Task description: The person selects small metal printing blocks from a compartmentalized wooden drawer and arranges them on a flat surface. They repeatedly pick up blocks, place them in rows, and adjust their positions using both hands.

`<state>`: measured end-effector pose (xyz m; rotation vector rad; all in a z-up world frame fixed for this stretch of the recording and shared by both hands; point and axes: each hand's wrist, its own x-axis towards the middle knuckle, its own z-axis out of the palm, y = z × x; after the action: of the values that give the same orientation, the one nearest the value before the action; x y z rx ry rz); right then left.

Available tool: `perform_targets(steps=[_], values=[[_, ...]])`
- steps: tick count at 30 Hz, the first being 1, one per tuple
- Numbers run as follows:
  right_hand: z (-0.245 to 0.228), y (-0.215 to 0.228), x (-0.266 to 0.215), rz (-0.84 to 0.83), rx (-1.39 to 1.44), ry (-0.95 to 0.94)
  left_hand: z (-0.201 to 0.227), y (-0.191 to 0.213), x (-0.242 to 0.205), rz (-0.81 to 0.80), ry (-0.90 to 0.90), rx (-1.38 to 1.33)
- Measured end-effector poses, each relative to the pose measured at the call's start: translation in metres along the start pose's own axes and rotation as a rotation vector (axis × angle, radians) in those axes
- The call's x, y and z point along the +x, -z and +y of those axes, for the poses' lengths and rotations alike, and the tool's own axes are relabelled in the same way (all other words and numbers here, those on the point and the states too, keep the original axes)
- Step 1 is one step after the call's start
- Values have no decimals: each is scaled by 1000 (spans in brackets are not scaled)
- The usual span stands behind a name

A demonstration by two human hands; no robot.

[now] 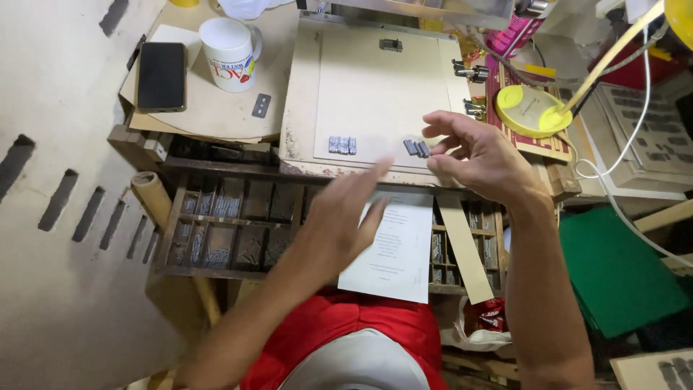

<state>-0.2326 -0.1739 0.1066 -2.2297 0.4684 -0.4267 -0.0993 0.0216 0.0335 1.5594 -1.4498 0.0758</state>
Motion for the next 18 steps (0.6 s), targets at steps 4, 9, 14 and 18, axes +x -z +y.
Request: perform_targets(steps=[4, 9, 14, 18], values=[[0, -1, 9, -46, -44, -1, -9, -9, 61, -105, 5, -56], [8, -7, 13, -3, -28, 6, -21, -21, 90, -316, 83, -140], [7, -10, 12, 18, 7, 5, -24, -22, 98, -348, 100, -171], [5, -9, 7, 37, 2, 63, -23, -18, 99, -372, 106, -184]])
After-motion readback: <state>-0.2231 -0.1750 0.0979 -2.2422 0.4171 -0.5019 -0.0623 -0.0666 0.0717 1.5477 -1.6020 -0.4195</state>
